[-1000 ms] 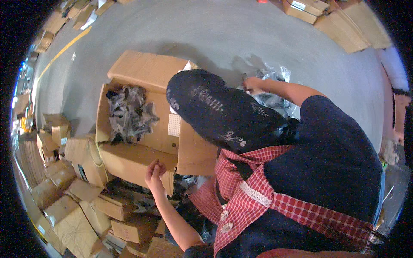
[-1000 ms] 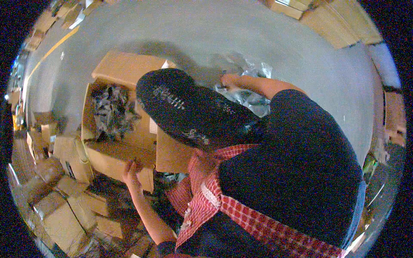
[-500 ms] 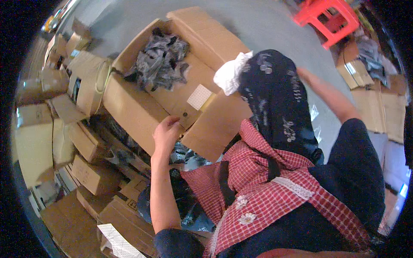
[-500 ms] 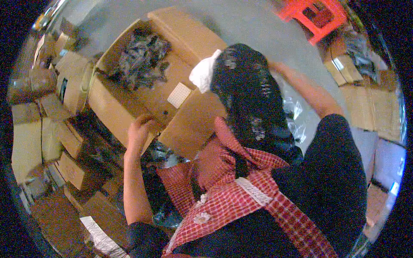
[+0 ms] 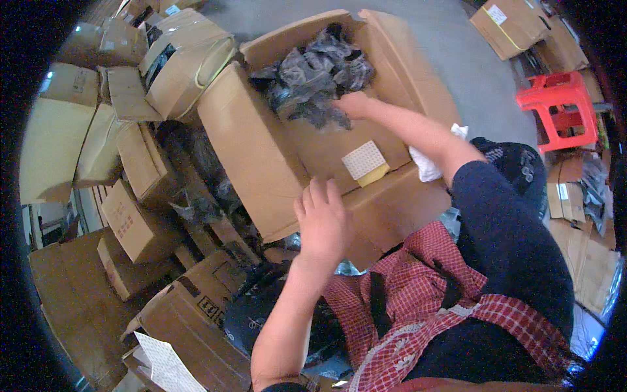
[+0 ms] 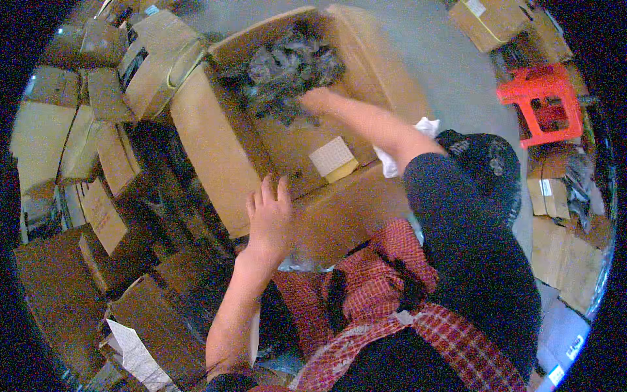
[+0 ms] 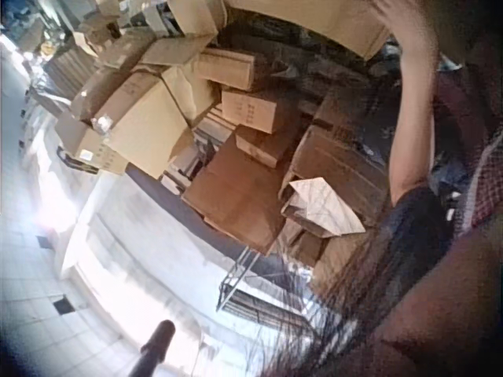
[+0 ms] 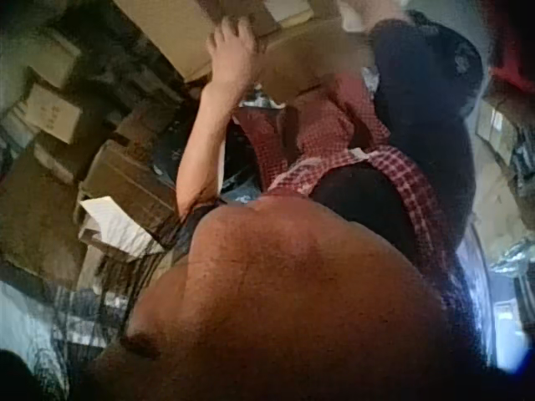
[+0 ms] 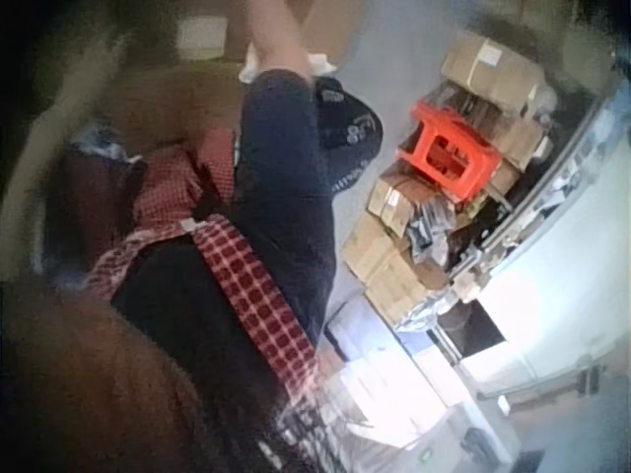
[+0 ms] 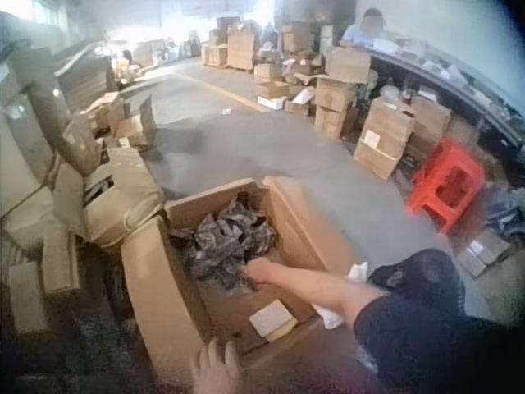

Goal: The person picks up black plastic brackets, wipes each one with a white cloth, and places it into a clear plastic bag. They repeat this for multiple items while sitting on the floor surrounded by boxes.

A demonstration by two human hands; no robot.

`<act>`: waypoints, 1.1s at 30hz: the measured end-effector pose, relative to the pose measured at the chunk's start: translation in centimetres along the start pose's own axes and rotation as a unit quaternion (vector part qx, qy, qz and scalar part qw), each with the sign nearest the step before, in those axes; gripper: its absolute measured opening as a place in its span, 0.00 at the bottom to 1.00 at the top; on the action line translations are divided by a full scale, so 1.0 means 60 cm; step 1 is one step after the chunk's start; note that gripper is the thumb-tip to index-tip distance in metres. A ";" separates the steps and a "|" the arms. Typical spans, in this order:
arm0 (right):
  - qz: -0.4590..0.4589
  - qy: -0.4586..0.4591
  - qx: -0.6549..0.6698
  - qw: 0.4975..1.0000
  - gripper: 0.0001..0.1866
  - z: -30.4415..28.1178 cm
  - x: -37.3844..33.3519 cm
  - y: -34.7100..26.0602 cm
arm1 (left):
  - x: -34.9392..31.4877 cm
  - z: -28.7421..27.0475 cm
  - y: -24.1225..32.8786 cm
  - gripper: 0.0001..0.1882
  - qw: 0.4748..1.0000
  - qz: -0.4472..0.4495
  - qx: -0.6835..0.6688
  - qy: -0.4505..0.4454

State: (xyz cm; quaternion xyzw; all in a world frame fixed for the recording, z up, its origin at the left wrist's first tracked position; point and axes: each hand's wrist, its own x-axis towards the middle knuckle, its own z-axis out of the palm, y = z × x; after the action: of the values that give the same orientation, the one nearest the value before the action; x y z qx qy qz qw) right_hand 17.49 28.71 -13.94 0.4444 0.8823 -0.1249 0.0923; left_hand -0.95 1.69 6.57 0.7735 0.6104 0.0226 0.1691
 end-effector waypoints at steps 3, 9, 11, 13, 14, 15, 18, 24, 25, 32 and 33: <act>0.030 -0.023 0.013 0.999 0.07 0.069 0.020 -0.032 | -0.019 -0.006 -0.008 0.27 1.000 -0.014 0.026 -0.007; 0.143 -0.218 0.275 0.926 0.08 0.147 -0.036 0.043 | -0.070 -0.018 -0.013 0.25 0.991 0.071 0.041 -0.107; 0.183 -0.123 0.259 0.940 0.08 0.101 -0.030 0.063 | -0.083 -0.025 -0.006 0.27 0.982 0.053 0.034 -0.176; 0.168 0.015 0.200 0.965 0.11 0.062 -0.013 0.086 | -0.087 -0.033 0.000 0.29 0.980 0.037 0.033 -0.193; 0.128 0.102 0.147 0.975 0.14 0.046 -0.001 0.094 | -0.087 -0.037 0.003 0.30 0.984 0.027 0.036 -0.175; 0.096 0.100 0.097 0.986 0.16 0.036 0.010 0.095 | -0.087 -0.042 0.005 0.31 0.987 0.016 0.038 -0.158; 0.018 0.099 -0.056 0.993 0.20 0.024 0.043 0.066 | -0.072 -0.059 0.006 0.33 0.997 0.012 0.009 -0.071; 0.011 0.171 -0.287 0.942 0.16 0.093 0.061 0.022 | -0.058 -0.061 0.003 0.35 0.998 0.003 0.008 -0.066; 0.041 0.122 -0.241 0.962 0.16 0.085 0.055 0.023 | -0.053 -0.058 0.001 0.35 0.998 0.014 0.016 -0.060; 0.108 0.030 -0.021 0.994 0.08 0.021 0.000 0.011 | -0.065 -0.027 -0.024 0.33 0.996 0.011 0.065 -0.053; 0.137 0.052 -0.012 0.989 0.07 0.034 -0.007 0.047 | -0.061 -0.023 -0.031 0.32 0.996 0.030 0.074 -0.043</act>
State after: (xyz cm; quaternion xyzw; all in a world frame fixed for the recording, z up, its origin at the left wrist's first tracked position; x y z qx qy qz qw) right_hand 20.08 29.40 -16.14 0.5656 0.8183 -0.0775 0.0678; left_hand -3.95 -1.11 7.96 0.8022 0.5789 -0.0507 0.1369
